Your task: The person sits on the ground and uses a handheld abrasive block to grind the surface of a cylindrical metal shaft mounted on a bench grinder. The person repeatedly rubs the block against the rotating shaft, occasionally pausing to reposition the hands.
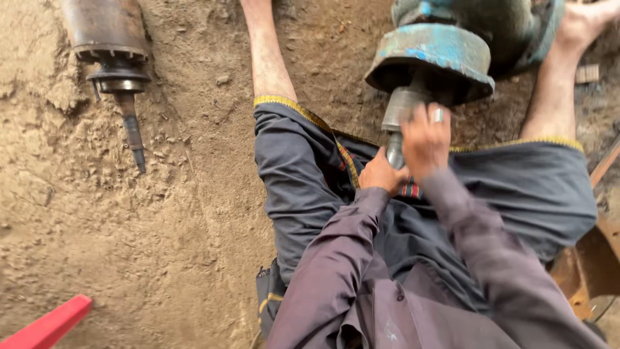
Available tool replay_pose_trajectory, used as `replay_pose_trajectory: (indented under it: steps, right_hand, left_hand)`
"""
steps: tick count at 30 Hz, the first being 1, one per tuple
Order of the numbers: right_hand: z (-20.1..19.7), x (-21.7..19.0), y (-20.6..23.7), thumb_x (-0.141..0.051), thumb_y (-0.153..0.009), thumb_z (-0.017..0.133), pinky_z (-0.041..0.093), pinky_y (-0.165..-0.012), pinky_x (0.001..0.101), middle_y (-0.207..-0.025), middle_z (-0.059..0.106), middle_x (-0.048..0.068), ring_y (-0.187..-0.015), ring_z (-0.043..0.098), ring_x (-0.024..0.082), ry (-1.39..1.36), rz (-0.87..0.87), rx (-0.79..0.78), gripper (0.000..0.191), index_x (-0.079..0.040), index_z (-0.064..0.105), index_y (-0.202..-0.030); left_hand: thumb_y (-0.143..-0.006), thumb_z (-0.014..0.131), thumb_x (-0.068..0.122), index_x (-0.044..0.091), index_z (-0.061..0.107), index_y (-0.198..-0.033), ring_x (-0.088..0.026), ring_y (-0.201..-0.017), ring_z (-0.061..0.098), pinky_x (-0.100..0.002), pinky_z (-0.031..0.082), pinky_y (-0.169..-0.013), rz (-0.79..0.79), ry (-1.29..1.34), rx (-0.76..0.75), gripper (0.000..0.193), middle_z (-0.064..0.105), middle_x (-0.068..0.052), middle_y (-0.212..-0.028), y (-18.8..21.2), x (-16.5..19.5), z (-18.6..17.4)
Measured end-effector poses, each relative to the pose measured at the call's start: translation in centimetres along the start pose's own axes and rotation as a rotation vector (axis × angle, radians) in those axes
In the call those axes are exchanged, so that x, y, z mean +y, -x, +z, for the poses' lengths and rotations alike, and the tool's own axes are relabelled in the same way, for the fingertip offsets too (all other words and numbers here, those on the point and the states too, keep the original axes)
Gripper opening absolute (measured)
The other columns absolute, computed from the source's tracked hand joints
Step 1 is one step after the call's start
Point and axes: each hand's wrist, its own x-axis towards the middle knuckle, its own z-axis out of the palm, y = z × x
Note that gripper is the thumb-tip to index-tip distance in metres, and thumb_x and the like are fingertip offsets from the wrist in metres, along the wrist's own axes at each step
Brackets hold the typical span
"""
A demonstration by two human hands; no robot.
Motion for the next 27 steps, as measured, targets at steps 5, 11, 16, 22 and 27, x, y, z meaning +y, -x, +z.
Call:
replay_pose_trajectory:
  steps: [5, 11, 16, 22, 27]
  right_hand:
    - [0.2, 0.6, 0.9, -0.011, -0.091, 0.068, 0.048, -0.086, 0.0448, -0.102, 0.063, 0.010, -0.097, 0.056, 0.031, -0.034, -0.056, 0.005, 0.011, -0.010, 0.076, -0.098]
    - [1.1, 1.6, 0.5, -0.011, -0.088, 0.066, 0.049, -0.088, 0.0443, -0.100, 0.061, 0.009, -0.098, 0.057, 0.030, -0.007, -0.007, -0.081, 0.018, -0.017, 0.079, -0.100]
    - [0.9, 1.5, -0.2, -0.019, -0.098, 0.067, 0.046, -0.091, 0.0437, -0.105, 0.061, 0.011, -0.108, 0.056, 0.031, 0.090, -0.063, -0.132, 0.011, -0.013, 0.075, -0.095]
    - [0.2, 1.0, -0.1, -0.015, -0.091, 0.064, 0.046, -0.096, 0.0458, -0.109, 0.060, 0.012, -0.105, 0.055, 0.033, 0.031, -0.074, -0.118, 0.019, -0.012, 0.077, -0.104]
    - [1.0, 0.9, 0.0, -0.020, -0.102, 0.067, 0.045, -0.094, 0.0451, -0.111, 0.061, 0.013, -0.112, 0.056, 0.034, 0.090, -0.035, -0.179, 0.015, -0.010, 0.072, -0.091]
  left_hand:
    - [-0.070, 0.074, 0.054, 0.012, 0.058, -0.140, -0.041, -0.109, 0.070, -0.050, 0.054, -0.094, 0.009, 0.022, 0.044, 0.083, 0.074, -0.024, -0.116, 0.4, 0.3, -0.3]
    - [-0.068, 0.074, 0.053, 0.013, 0.058, -0.138, -0.042, -0.109, 0.069, -0.050, 0.053, -0.093, 0.015, 0.036, 0.019, 0.082, 0.073, -0.024, -0.115, 0.1, -0.3, 0.4]
    - [-0.069, 0.077, 0.057, 0.008, 0.050, -0.147, -0.044, -0.113, 0.065, -0.051, 0.052, -0.095, 0.056, 0.015, 0.042, 0.096, 0.069, -0.027, -0.122, 0.1, -0.8, 0.7]
    - [-0.069, 0.072, 0.053, 0.010, 0.055, -0.145, -0.042, -0.111, 0.068, -0.050, 0.053, -0.096, 0.016, 0.061, 0.010, 0.088, 0.072, -0.025, -0.118, 0.2, -0.1, 0.1]
    - [-0.069, 0.075, 0.054, 0.008, 0.056, -0.143, -0.044, -0.110, 0.067, -0.050, 0.054, -0.095, 0.054, 0.035, 0.041, 0.089, 0.071, -0.027, -0.118, 0.7, 0.4, -0.4]
